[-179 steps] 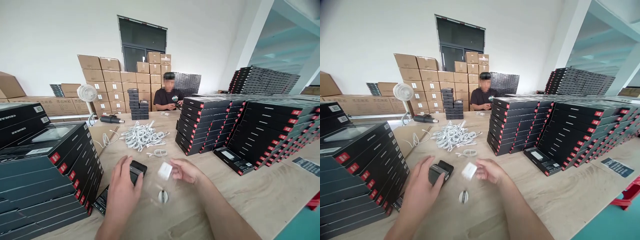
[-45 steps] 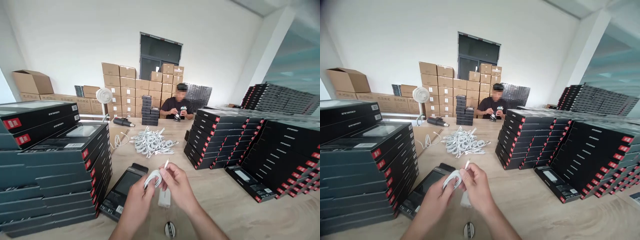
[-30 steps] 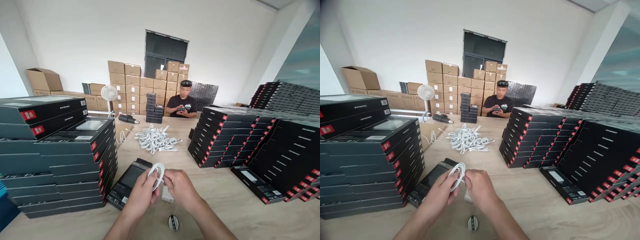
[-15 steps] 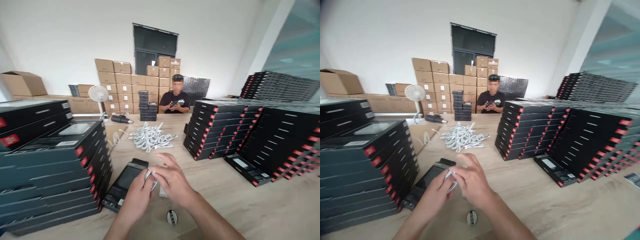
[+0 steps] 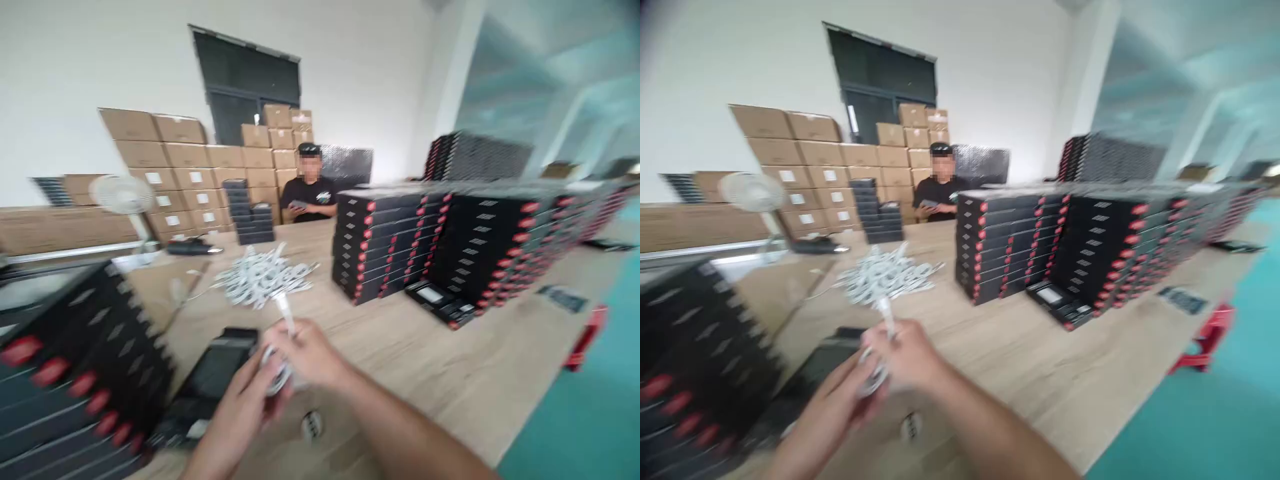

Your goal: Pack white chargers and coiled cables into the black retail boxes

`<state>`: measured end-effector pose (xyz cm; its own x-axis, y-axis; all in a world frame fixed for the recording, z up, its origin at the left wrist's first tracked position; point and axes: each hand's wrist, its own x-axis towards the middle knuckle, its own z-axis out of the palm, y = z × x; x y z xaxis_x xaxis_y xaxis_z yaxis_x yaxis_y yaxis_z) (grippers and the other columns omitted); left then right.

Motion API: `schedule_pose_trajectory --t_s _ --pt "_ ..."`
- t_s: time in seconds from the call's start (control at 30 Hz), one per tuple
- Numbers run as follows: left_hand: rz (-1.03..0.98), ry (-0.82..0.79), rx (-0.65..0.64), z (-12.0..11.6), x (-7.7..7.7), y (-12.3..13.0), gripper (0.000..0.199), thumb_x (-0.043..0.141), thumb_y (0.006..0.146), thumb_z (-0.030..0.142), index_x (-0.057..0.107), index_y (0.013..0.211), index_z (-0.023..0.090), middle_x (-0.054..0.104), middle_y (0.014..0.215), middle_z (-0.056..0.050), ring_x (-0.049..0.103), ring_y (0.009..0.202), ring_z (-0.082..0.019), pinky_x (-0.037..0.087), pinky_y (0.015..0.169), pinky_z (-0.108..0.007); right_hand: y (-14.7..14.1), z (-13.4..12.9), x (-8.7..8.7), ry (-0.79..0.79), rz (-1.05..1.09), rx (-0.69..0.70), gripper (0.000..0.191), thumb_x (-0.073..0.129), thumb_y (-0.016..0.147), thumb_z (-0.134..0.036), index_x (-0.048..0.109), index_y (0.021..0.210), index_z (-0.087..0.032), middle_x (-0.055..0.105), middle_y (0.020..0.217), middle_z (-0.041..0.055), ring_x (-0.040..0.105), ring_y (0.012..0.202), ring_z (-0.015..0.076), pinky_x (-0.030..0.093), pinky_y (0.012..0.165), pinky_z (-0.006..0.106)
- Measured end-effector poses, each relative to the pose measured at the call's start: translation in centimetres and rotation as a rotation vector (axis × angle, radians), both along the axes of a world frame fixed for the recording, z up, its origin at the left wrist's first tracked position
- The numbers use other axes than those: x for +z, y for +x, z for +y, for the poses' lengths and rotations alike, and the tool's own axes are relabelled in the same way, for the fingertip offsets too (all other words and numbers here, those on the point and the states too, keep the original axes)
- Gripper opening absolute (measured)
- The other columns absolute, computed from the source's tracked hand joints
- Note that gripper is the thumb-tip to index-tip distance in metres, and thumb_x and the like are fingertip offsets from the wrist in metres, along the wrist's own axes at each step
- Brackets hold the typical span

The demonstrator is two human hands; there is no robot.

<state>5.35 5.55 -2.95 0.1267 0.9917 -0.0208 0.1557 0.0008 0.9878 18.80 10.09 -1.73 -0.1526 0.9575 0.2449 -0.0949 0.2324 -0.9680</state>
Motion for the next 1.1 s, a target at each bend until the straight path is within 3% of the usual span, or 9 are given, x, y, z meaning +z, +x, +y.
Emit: schedule_pose_trajectory --t_s 0.07,0.17,0.27,0.5,0.57,0.67,0.8,0.97,1.1 --pt "0.062 -0.025 0.033 -0.5 0.6 -0.5 0.047 0.044 0.082 0.068 0.056 0.081 0.023 0.067 0.072 -0.003 0.058 0.053 -0.017 0.035 0.044 -0.024 0.9 1.3 -0.9 -0.040 0.096 0.038 0.029 0.066 0.077 -0.047 0.069 0.068 -0.020 0.058 0.052 -0.0049 0.051 0.048 0.0118 0.040 0.048 0.023" --pt "0.518 0.066 0.167 -1.1 1.3 -1.3 0.045 0.051 0.081 0.064 0.048 0.063 0.023 0.057 0.058 0.001 0.052 0.054 -0.016 0.034 0.053 -0.025 2.0 3.8 -2.7 -0.109 0.213 -0.102 0.034 0.068 0.073 -0.050 0.064 0.064 -0.018 0.051 0.050 -0.0055 0.042 0.044 0.0094 0.032 0.044 0.022" --pt "0.836 0.010 0.099 -1.7 1.1 -1.4 0.038 0.066 0.071 0.053 0.047 0.055 0.024 0.056 0.053 0.001 0.048 0.052 -0.017 0.026 0.052 -0.027 2.5 5.3 -4.4 -0.158 0.246 -0.190 0.037 0.068 0.071 -0.053 0.061 0.060 -0.018 0.047 0.047 -0.0059 0.039 0.043 0.0091 0.030 0.043 0.023" --pt "0.938 0.055 0.009 -1.9 -0.7 0.6 0.028 0.061 0.070 0.024 0.040 0.052 0.024 0.052 0.053 0.001 0.049 0.053 -0.018 0.022 0.054 -0.028 1.9 6.0 -6.6 -0.236 0.324 -0.319 0.049 0.069 0.063 -0.066 0.055 0.059 -0.019 0.047 0.046 -0.0052 0.040 0.041 0.0101 0.031 0.041 0.025" --pt "0.838 0.040 0.061 -1.6 -0.9 0.8 0.025 0.056 0.075 0.020 0.039 0.056 0.025 0.050 0.054 0.002 0.051 0.054 -0.018 0.027 0.054 -0.028 2.1 6.2 -6.5 -0.223 0.356 -0.357 0.051 0.066 0.065 -0.069 0.052 0.061 -0.020 0.049 0.048 -0.0041 0.043 0.043 0.0111 0.035 0.044 0.026" --pt "0.402 -0.094 0.187 -0.8 -1.2 1.0 0.008 0.056 0.079 0.021 0.049 0.082 0.024 0.063 0.070 0.000 0.062 0.062 -0.019 0.042 0.054 -0.026 2.7 6.1 -5.6 -0.162 0.360 -0.390 0.048 0.068 0.067 -0.066 0.052 0.062 -0.020 0.053 0.053 -0.0030 0.047 0.049 0.0121 0.040 0.052 0.027" --pt "-0.237 -0.107 0.437 0.2 -1.7 1.9 0.055 0.067 0.076 0.021 0.041 0.124 0.024 0.068 0.107 -0.008 0.071 0.089 -0.023 0.057 0.067 -0.034 2.5 4.5 -3.9 -0.001 0.268 -0.366 0.035 0.076 0.067 -0.051 0.061 0.067 -0.019 0.063 0.075 0.0010 0.056 0.070 0.0163 0.046 0.070 0.029" --pt "-0.809 -0.037 0.397 0.3 -1.5 3.3 0.043 0.075 0.068 0.019 0.053 0.104 0.023 0.069 0.116 -0.006 0.068 0.104 -0.023 0.056 0.087 -0.039 1.0 2.1 -3.4 0.431 -0.160 -0.368 0.025 0.057 0.092 -0.040 0.064 0.077 -0.021 0.062 0.106 0.0091 0.057 0.110 0.0243 0.042 0.100 0.039" --pt "-0.898 -0.052 0.338 0.1 -1.2 2.6 0.040 0.079 0.066 0.020 0.054 0.098 0.023 0.073 0.100 -0.003 0.070 0.088 -0.018 0.054 0.078 -0.033 0.5 1.0 -3.8 0.594 -0.374 -0.293 0.019 0.054 0.095 -0.035 0.067 0.096 -0.020 0.055 0.131 0.0132 0.048 0.127 0.0284 0.038 0.108 0.046"
